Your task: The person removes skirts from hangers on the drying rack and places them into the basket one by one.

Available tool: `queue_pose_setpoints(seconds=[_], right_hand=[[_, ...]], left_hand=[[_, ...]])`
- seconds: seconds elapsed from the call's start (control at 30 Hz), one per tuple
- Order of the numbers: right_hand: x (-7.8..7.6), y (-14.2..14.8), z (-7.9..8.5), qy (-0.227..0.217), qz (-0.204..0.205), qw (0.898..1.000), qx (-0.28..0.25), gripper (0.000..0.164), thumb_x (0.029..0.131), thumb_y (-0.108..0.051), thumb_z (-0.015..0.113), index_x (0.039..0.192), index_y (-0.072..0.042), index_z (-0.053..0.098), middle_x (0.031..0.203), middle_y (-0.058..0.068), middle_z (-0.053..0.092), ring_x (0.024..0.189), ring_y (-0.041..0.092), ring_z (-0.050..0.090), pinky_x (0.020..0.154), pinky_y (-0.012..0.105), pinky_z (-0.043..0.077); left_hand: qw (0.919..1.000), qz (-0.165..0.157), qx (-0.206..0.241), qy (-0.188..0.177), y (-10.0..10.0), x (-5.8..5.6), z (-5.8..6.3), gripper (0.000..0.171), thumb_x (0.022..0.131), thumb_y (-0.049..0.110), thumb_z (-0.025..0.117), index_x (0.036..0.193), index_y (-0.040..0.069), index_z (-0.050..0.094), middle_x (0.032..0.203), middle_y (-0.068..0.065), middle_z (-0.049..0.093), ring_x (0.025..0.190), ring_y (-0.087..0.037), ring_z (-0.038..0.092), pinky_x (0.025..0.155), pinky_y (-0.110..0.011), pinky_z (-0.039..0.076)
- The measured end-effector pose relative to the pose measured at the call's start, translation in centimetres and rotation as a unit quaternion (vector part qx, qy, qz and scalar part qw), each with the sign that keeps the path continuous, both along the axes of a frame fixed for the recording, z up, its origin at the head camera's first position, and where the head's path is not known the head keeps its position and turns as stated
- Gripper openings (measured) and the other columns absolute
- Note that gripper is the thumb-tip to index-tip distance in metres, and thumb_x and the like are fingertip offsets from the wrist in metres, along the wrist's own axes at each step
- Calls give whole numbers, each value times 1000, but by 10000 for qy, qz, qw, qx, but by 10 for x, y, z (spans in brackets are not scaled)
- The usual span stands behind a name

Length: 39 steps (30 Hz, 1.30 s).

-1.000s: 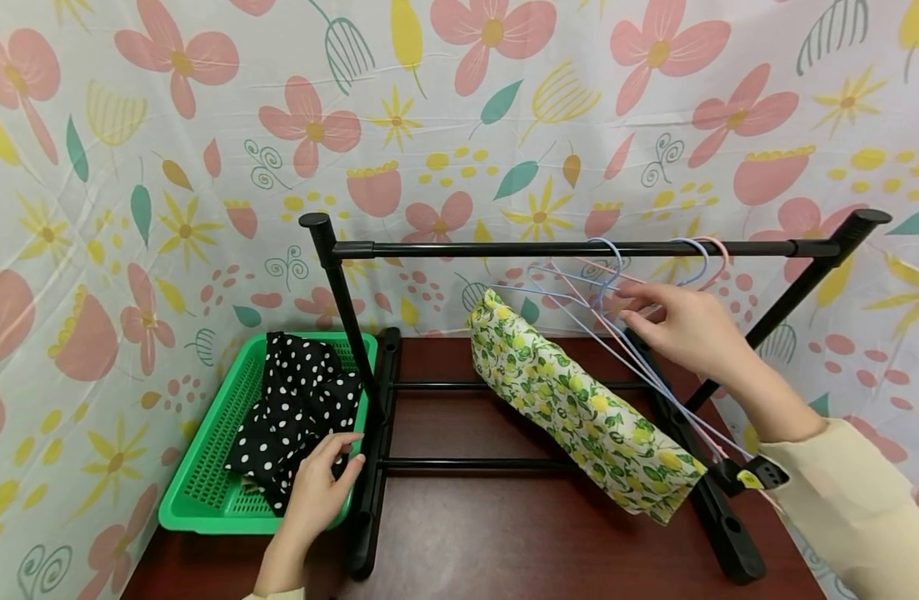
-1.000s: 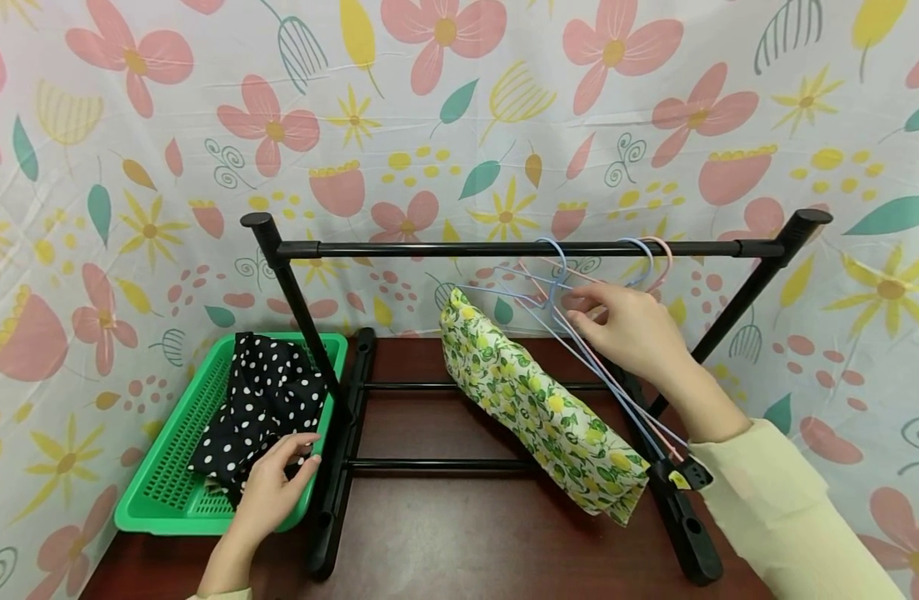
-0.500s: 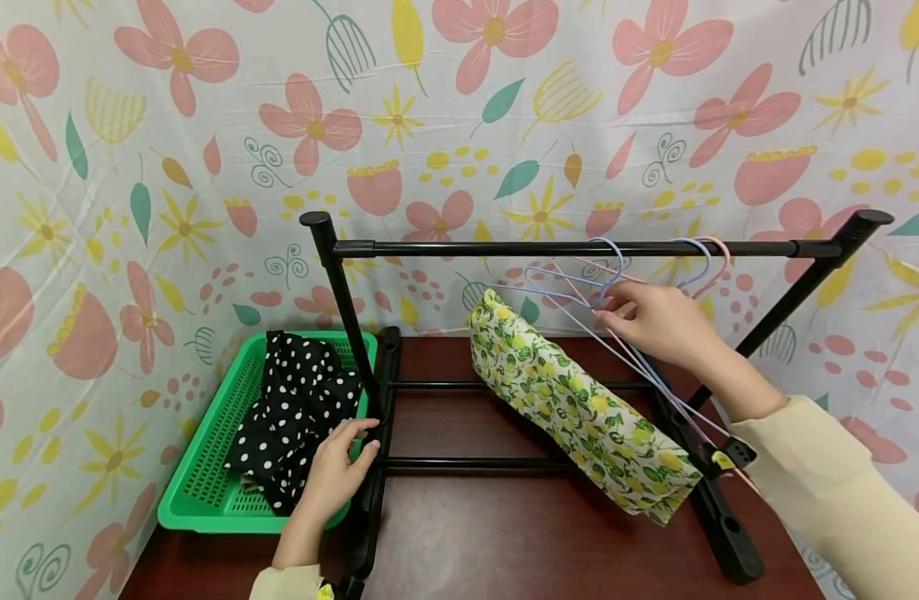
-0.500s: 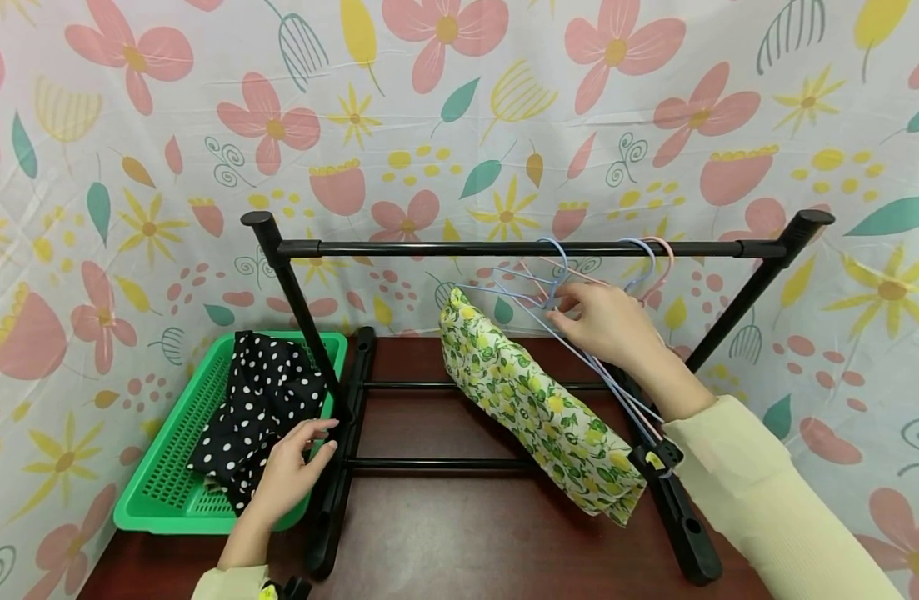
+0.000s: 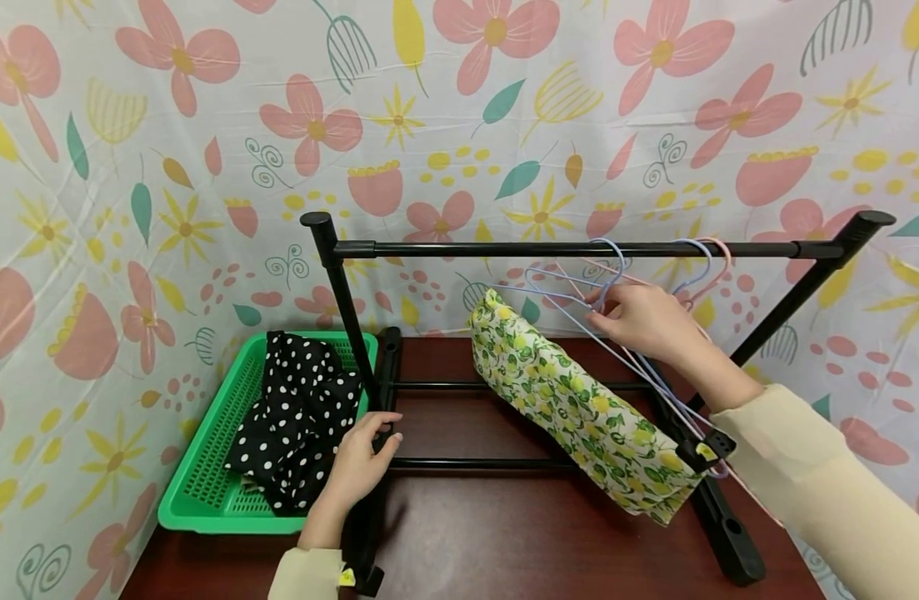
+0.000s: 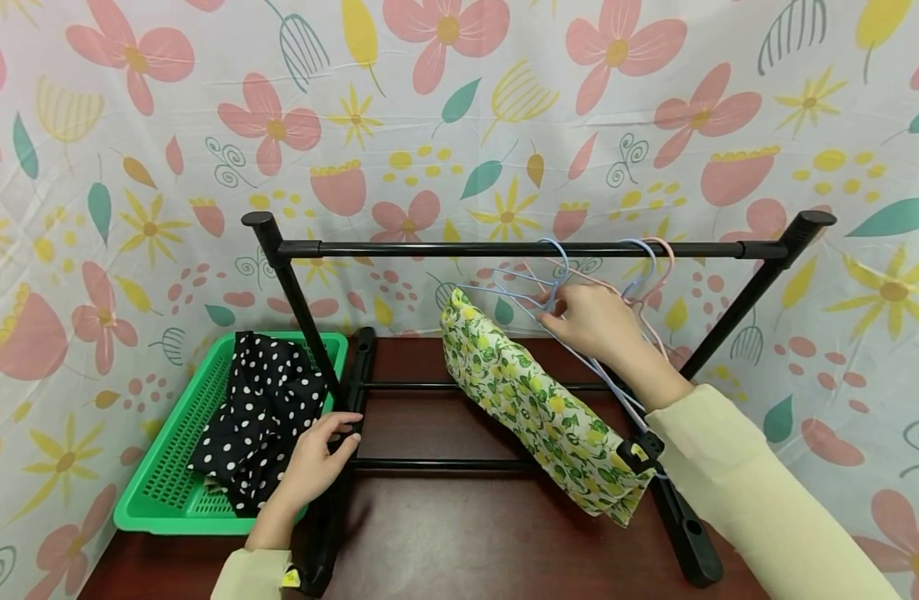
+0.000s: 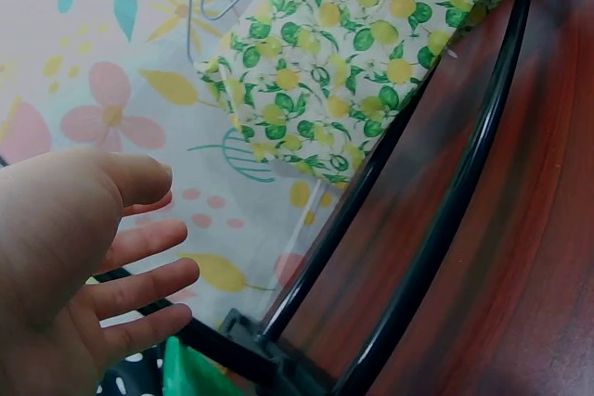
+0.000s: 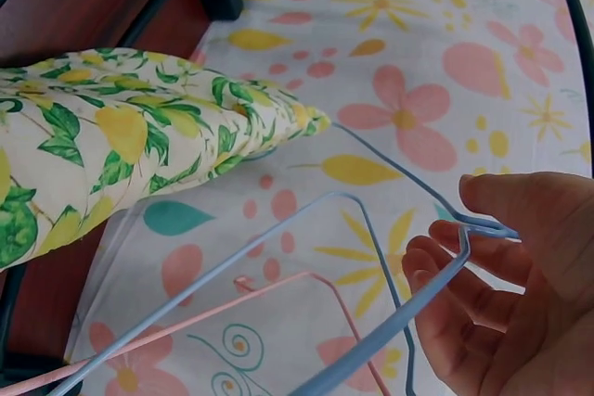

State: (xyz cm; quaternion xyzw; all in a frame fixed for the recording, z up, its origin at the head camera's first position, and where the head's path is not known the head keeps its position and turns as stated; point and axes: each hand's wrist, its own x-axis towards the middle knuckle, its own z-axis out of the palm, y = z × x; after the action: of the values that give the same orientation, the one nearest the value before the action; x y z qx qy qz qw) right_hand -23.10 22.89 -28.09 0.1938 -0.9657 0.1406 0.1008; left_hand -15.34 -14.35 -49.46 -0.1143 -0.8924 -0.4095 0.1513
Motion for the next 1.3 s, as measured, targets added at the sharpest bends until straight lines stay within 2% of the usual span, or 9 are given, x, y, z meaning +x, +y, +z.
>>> queue_pose_setpoints(seconds=[0.1,0.23,0.33,0.5,0.77,0.9,1.03,1.17,1.3], right_hand=[[-2,-3,0,20,12,10000,1,23,88,-23,58,76,-8,72,97,9,70,63,17,57,56,32,43],[-5,-5,1,-67,-35,10000,-8,30,87,-21,56,61,-12,67,101,8,70,44,12,39,45,27,33],[-7,-5,2,-142,-110,9998,-43,30,87,-22,56,61,-14,68,99,8,70,38,11,29,40,26,27],[-8,-6,3,-218,-190,9996,-22,24,87,-24,57,75,-13,74,94,9,71,38,12,31,41,27,27],[-6,-8,3,-206,-297,9993,-71,26,86,-23,58,66,-14,72,90,8,71,40,13,34,42,28,28],[-6,-9,3,-154,-374,9991,-98,28,86,-22,59,61,-14,70,62,4,65,38,12,33,41,28,27],[-5,-8,3,-114,-512,9986,-53,27,85,-25,61,64,-12,71,40,-2,45,37,13,34,41,28,27],[-4,-9,3,-47,-594,9982,-79,27,85,-26,61,65,-11,71,41,-3,44,38,13,36,40,28,28],[-4,-9,4,5,-663,9977,-110,25,84,-26,62,67,-11,71,42,-1,46,39,15,37,40,28,28]], left_hand=[[9999,-62,64,-57,5,-2,-2,23,86,14,64,108,21,64,107,0,62,96,-19,60,75,-40,51],[9999,-124,21,-3,11,-4,-5,22,85,14,65,107,20,64,106,1,62,92,-15,59,68,-35,50],[9998,-163,-30,133,15,-6,-6,23,85,13,66,107,20,64,104,2,62,90,-16,59,64,-29,48],[9996,-221,0,171,22,-7,-7,23,85,14,66,107,19,64,103,1,62,89,-22,60,60,-24,46],[9994,-220,80,-263,35,-12,-13,21,87,16,64,106,24,64,105,6,61,91,-12,59,73,-34,51],[9990,-249,199,-298,40,-13,-15,20,87,16,64,106,21,64,105,3,62,90,-15,59,74,-41,52],[9989,-242,281,-300,43,-13,-19,20,86,13,65,104,20,64,103,2,62,89,-17,61,75,-39,52],[9990,-237,265,-270,45,-13,-22,20,86,14,65,104,21,64,101,3,62,88,-14,61,75,-33,52],[9988,-300,366,-156,47,-14,-26,19,86,13,64,103,20,64,100,-2,63,87,-15,62,73,-32,52]])
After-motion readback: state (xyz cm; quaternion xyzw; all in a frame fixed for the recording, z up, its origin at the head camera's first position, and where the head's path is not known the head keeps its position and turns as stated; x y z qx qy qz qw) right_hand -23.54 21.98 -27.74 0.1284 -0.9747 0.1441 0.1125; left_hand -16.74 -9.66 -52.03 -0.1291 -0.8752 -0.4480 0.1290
